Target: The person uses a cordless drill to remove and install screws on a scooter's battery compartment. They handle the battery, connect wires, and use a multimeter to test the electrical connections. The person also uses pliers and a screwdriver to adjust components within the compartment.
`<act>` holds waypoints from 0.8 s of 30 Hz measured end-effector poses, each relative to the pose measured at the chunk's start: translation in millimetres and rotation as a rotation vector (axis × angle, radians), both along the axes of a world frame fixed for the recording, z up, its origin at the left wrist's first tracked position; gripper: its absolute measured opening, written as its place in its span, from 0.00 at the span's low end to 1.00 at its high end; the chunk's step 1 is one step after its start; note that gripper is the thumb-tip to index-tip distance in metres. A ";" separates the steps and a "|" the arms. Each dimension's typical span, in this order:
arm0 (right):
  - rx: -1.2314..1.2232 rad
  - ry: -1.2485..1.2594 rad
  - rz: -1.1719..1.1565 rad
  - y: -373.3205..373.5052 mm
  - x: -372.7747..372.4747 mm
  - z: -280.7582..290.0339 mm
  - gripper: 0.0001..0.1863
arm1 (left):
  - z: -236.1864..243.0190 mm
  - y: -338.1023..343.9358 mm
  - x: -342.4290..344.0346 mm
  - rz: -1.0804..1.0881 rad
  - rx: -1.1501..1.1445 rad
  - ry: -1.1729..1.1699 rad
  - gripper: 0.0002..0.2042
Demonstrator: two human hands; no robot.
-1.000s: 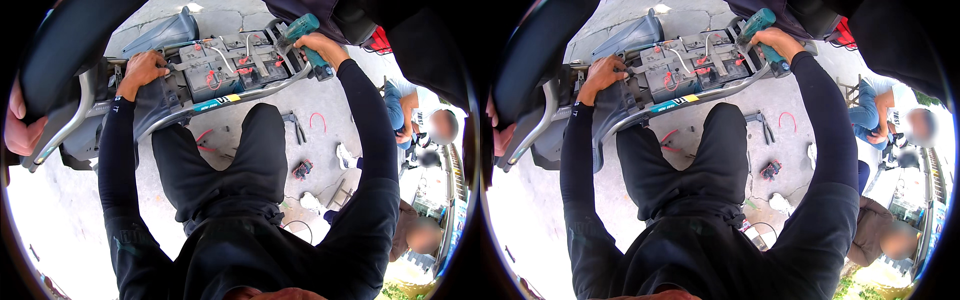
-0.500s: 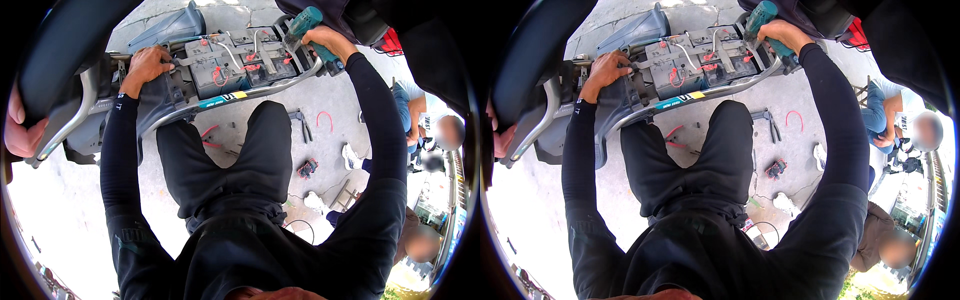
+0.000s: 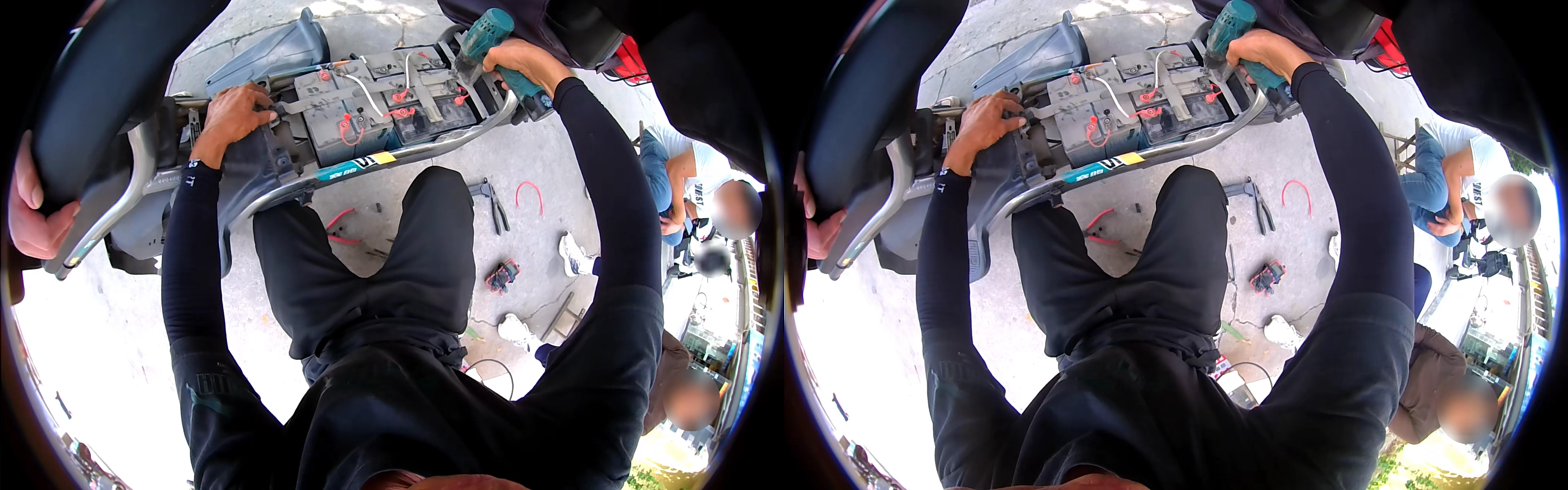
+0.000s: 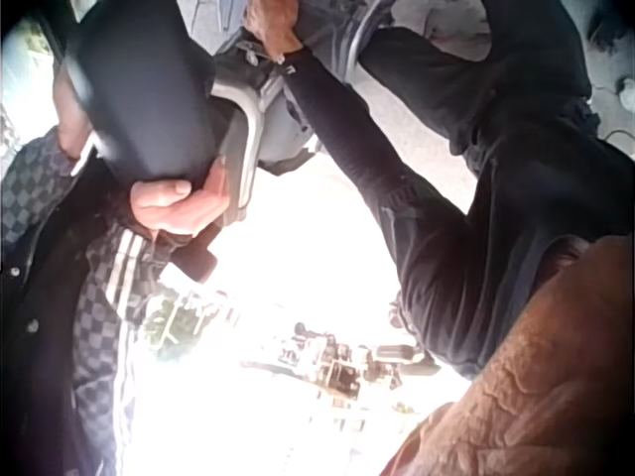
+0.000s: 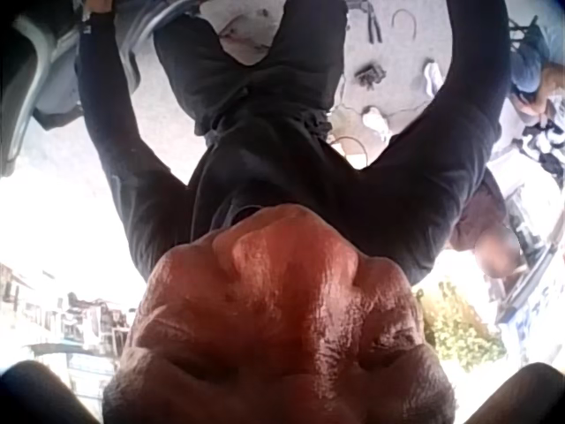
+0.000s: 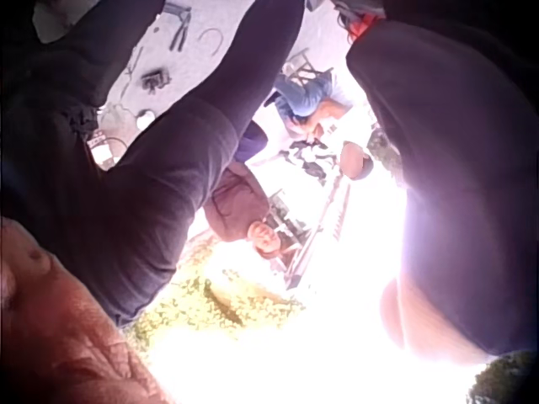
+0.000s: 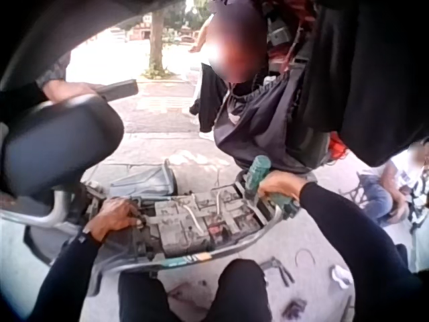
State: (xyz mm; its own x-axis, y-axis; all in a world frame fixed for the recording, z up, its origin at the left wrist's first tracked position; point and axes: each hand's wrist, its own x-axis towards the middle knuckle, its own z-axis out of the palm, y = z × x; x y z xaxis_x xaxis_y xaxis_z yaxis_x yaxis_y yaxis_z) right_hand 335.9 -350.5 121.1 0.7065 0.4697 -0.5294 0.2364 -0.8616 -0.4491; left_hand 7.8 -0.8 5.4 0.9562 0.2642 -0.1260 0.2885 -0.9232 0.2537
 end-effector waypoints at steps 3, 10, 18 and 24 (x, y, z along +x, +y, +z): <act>-0.021 -0.023 0.005 10.6 -16.3 13.9 0.10 | -0.7 3.6 -4.5 0.000 0.011 0.005 0.16; -0.048 -0.038 0.042 5.0 -17.3 17.0 0.10 | -3.7 2.9 -2.4 -0.009 0.047 -0.014 0.16; -0.030 -0.077 0.079 3.1 -15.3 15.1 0.10 | 0.1 0.6 -2.0 0.030 0.042 -0.015 0.17; -0.044 -0.039 0.063 1.4 -3.4 7.5 0.09 | 7.5 -4.0 -0.3 0.025 0.048 0.016 0.19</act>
